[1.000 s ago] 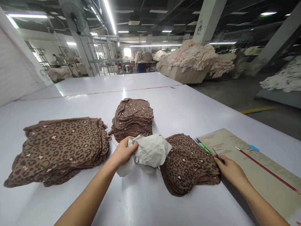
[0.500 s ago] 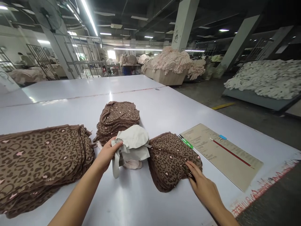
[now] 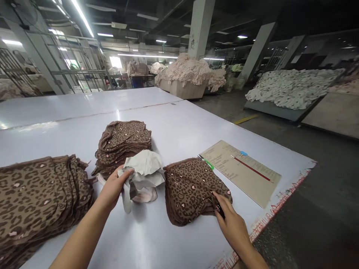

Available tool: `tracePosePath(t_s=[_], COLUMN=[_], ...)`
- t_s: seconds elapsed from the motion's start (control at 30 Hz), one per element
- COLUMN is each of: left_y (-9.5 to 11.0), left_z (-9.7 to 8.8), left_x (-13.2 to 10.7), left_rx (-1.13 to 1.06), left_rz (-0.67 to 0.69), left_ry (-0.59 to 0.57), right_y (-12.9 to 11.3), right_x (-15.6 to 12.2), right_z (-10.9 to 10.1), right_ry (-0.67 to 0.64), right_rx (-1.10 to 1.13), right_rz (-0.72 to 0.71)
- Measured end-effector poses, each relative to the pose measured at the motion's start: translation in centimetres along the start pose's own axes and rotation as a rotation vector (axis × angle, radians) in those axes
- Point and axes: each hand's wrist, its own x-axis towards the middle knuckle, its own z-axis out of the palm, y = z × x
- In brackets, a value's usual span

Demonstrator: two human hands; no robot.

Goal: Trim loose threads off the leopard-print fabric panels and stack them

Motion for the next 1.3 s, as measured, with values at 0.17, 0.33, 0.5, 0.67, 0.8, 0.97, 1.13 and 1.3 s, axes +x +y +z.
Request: tracePosePath(t_s=[0.17, 0.33, 0.5, 0.67, 0.8, 0.97, 1.13, 1.3], left_y=[-0.8, -2.2, -2.9, -3.1, -3.2, -2.8, -1.6, -0.9], left_z=[0.0, -0.4, -0.8, -1.0, -1.1, -1.0, -0.7, -1.2], left_x=[0.3, 0.8, 1.0, 0.9, 0.9, 0.6, 0.2, 0.1], left_rx=[0.175, 0.452, 0.531, 0.528, 0.505, 0.504, 0.446, 0.468], left_rz=[0.067, 0.176, 0.191, 0.204, 0.180, 0.158, 0.136, 0.169], left_ry=[-0.022, 0.041, 0.032, 0.035, 0.018, 0.039, 0.041, 0.046], right_y=[-0.4, -0.9, -1.6, -2.0, -1.8, -1.8, -1.8, -2.2], right_x=[1.0, 1.9, 1.9, 1.8, 1.8, 1.7, 1.8, 1.7], right_z=[0.5, 0.3, -0.1, -0.3, -0.4, -0.3, -0.1, -0.2], right_ry=[-0.004, -0.051, -0.062, -0.074, -0.081, -0.087, -0.088, -0.084], right_rx=[-0.082, -0.137, -0.167, -0.185, -0.193, -0.192, -0.172, -0.170], right_rz=[0.069, 0.060, 0.082, 0.090, 0.092, 0.089, 0.097, 0.117])
